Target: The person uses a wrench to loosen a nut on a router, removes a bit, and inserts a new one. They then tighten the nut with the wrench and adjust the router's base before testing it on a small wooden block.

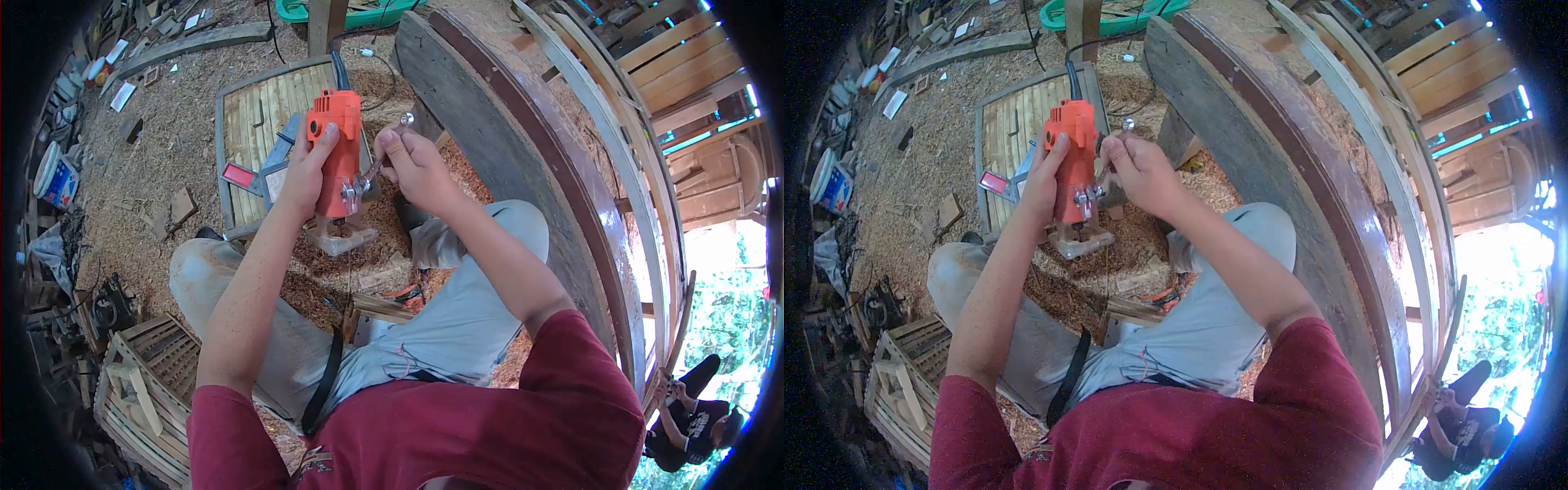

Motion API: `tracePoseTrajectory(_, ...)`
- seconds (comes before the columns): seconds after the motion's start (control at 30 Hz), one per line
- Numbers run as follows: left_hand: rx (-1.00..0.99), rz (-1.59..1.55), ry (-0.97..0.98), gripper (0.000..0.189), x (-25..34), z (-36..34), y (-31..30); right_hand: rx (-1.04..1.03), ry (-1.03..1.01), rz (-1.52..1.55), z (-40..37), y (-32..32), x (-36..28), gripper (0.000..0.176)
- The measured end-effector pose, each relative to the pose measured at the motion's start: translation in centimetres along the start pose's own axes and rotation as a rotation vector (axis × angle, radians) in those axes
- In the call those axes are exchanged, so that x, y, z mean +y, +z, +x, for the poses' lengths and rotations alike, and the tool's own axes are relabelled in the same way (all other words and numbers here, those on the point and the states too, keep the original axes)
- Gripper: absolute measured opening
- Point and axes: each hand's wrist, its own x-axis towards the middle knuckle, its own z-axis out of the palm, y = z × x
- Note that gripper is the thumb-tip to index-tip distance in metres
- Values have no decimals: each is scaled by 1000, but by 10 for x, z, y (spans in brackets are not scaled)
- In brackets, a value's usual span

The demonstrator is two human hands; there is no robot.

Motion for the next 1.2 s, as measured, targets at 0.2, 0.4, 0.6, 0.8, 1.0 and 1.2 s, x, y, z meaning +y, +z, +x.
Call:
tracePoseTrajectory(0.2,67,-190,-76,45,8,9,-6,95,-351,-315,-17,17,-3,25)
tracePoseTrajectory(0.4,124,-489,-200,59,13,14,-14,145,-674,-400,-18,43,-1,2)
tracePoseTrajectory(0.6,84,-364,-204,59,25,13,-17,148,-695,-419,-8,37,10,9)
tracePoseTrajectory(0.8,130,-122,-84,57,22,5,-7,386,-250,1,-6,21,7,25)
tracePoseTrajectory(1.0,127,-196,-117,56,16,14,-20,233,434,-57,27,-16,50,55)
tracePoseTrajectory(1.2,82,-376,-130,59,26,21,-34,-296,618,-419,43,6,93,57)
